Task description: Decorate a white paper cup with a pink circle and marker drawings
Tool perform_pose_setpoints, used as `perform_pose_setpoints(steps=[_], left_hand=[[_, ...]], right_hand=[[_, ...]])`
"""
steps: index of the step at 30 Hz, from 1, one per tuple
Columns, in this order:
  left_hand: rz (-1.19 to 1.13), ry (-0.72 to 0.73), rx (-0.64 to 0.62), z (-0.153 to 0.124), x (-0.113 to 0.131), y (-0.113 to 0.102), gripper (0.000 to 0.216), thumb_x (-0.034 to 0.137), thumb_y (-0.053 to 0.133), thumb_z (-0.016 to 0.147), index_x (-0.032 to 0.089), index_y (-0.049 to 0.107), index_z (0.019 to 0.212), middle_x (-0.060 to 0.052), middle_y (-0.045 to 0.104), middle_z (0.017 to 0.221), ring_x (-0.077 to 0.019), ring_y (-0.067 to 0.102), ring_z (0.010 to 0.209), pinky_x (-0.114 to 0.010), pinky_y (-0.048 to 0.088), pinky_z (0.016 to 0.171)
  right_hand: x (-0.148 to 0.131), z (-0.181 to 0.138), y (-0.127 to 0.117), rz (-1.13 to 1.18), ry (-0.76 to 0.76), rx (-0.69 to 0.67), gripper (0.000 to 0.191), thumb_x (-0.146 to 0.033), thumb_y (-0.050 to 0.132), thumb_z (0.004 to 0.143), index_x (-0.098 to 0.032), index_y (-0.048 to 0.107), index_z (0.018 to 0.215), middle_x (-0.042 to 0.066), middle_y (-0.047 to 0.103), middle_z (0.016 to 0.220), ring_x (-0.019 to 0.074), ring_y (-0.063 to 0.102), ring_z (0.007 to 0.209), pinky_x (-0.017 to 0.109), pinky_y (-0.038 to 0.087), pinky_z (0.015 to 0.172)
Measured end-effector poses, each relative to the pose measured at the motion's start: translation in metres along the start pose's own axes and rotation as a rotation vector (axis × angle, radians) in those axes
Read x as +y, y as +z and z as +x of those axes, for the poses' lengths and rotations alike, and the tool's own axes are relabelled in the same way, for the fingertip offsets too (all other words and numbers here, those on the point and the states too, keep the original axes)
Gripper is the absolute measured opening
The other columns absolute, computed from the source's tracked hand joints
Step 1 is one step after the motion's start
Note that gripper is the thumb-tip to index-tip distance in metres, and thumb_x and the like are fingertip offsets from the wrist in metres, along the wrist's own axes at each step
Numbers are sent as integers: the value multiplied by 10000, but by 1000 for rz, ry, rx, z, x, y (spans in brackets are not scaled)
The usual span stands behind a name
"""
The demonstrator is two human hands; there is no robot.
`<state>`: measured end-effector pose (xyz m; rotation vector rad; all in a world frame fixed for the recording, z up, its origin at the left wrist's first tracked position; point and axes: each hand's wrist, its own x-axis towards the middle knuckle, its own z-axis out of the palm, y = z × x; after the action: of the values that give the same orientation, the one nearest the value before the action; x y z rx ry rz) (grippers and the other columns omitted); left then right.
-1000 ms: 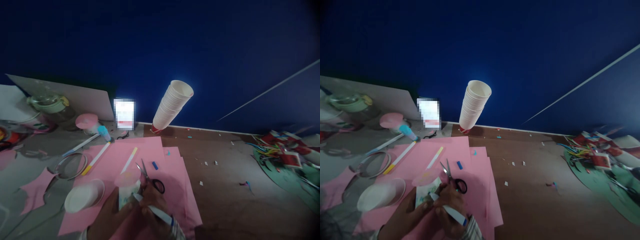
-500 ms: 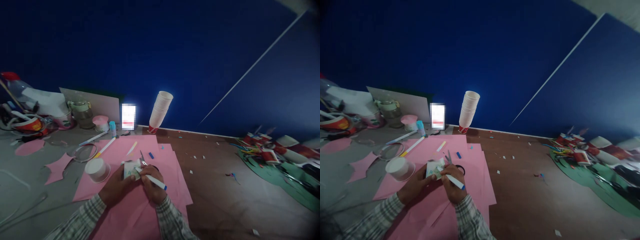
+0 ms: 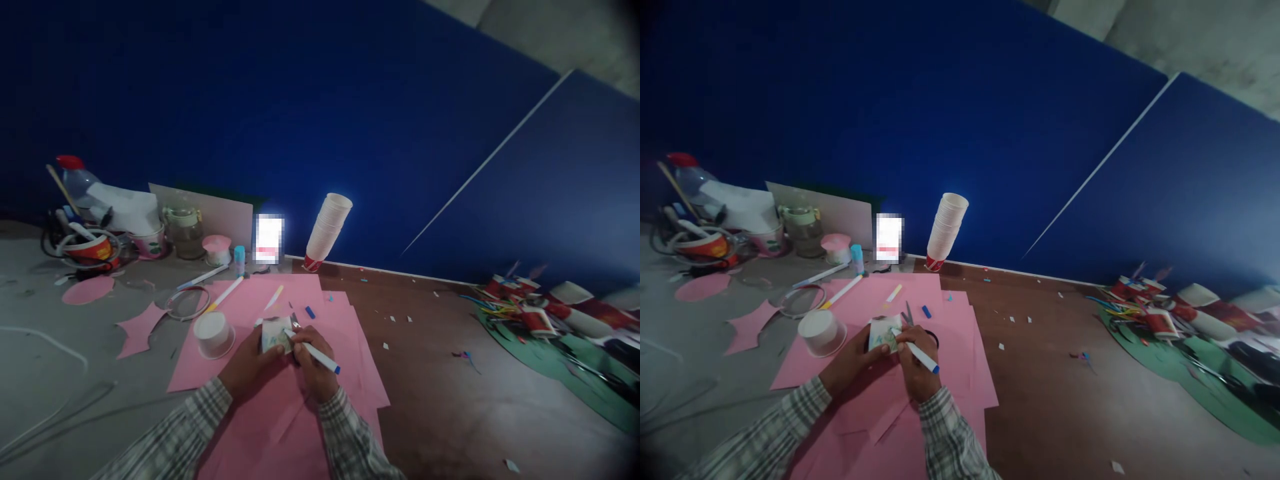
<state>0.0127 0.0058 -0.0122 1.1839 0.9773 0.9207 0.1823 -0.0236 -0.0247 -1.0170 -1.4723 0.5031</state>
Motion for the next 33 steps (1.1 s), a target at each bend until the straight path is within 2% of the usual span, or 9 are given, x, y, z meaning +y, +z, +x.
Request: perform_pose_setpoints(steps=[4,12,24,33], left_hand=[[65,37,-20,-1,-3,-2,610,477,779,804,139,606,1282,-171,729,1311,-346,650,1237,-485,490,1086],[127,65,6,-1,0,0,518,460,777,785,157,653,1187,-132,772,1201,-331,690,1139,-452,535,1015],[214,96,-5,0,-3,-2,549,484,774,785,150,660,1206,-142,774,1199,-344,699,1125,-439,541,1005],[220,90,-10,2,-9,-4,569,499,776,776,158,658,1216,-143,767,1233,-356,687,1163,-467,530,1035]], right_hand=[[-5,3,-1,-13,6,-15,154,-233,596,953,-231,745,915,59,754,864,238,748,898,382,584,795],[-10,5,-6,29,22,-63,144,-238,607,943,-235,741,891,52,745,846,244,740,907,402,589,839],[-12,6,-11,48,22,-69,140,-188,603,904,-235,726,858,26,715,796,218,715,871,378,582,849],[-16,8,-12,100,96,-104,142,-187,600,872,-230,724,816,37,706,803,218,698,846,383,574,860]])
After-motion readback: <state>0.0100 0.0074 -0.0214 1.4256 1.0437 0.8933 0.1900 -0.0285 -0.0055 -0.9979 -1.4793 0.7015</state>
